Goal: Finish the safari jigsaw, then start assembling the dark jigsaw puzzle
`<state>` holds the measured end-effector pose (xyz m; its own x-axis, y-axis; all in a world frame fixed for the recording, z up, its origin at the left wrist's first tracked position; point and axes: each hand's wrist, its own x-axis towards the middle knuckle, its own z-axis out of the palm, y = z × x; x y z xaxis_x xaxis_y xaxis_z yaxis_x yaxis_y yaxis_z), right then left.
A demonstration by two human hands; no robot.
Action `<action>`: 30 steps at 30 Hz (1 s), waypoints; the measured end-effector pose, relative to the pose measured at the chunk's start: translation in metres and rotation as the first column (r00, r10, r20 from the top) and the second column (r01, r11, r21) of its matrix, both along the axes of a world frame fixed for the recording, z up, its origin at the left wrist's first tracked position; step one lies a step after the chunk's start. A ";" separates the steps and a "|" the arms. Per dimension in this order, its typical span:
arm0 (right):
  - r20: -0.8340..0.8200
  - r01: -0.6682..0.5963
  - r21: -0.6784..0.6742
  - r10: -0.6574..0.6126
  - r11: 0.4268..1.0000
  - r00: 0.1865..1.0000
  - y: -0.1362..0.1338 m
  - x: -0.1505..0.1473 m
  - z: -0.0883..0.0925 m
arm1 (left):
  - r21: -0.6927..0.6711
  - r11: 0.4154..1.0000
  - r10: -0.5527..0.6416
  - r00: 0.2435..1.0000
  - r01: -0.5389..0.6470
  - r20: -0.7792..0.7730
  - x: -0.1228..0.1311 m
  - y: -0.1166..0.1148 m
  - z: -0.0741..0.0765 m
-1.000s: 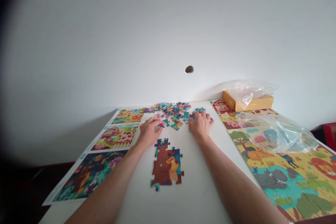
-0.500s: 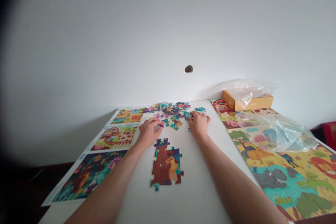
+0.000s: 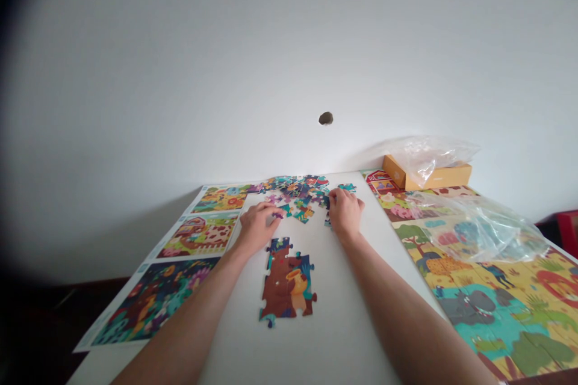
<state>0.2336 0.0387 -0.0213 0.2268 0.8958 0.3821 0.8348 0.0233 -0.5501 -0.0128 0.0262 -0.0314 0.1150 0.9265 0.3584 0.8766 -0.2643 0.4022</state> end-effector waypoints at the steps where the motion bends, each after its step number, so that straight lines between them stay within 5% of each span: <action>1: 0.011 -0.012 -0.005 0.012 1.000 1.000 0.000 0.000 -0.001 | -0.006 1.000 0.001 1.000 -0.002 -0.004 0.000 -0.001 0.001; 6: 0.100 -0.197 -0.039 0.200 0.980 0.975 -0.001 -0.005 -0.004 | -0.040 0.999 0.021 0.998 -0.023 -0.056 0.004 -0.004 0.006; 10: 0.195 -0.507 -0.121 0.521 0.854 0.831 -0.007 -0.014 -0.004 | -0.081 0.997 -0.021 0.991 0.011 -0.135 0.005 -0.006 0.007; 12: 0.213 -0.564 -0.197 0.597 0.802 0.774 -0.010 -0.018 -0.003 | -0.084 0.996 -0.034 0.988 0.022 -0.154 0.005 -0.006 0.006; 30: 0.196 -0.361 -0.133 0.381 0.923 0.903 -0.007 -0.016 -0.001 | -0.041 0.993 0.101 0.980 -0.110 -0.173 0.005 -0.004 0.002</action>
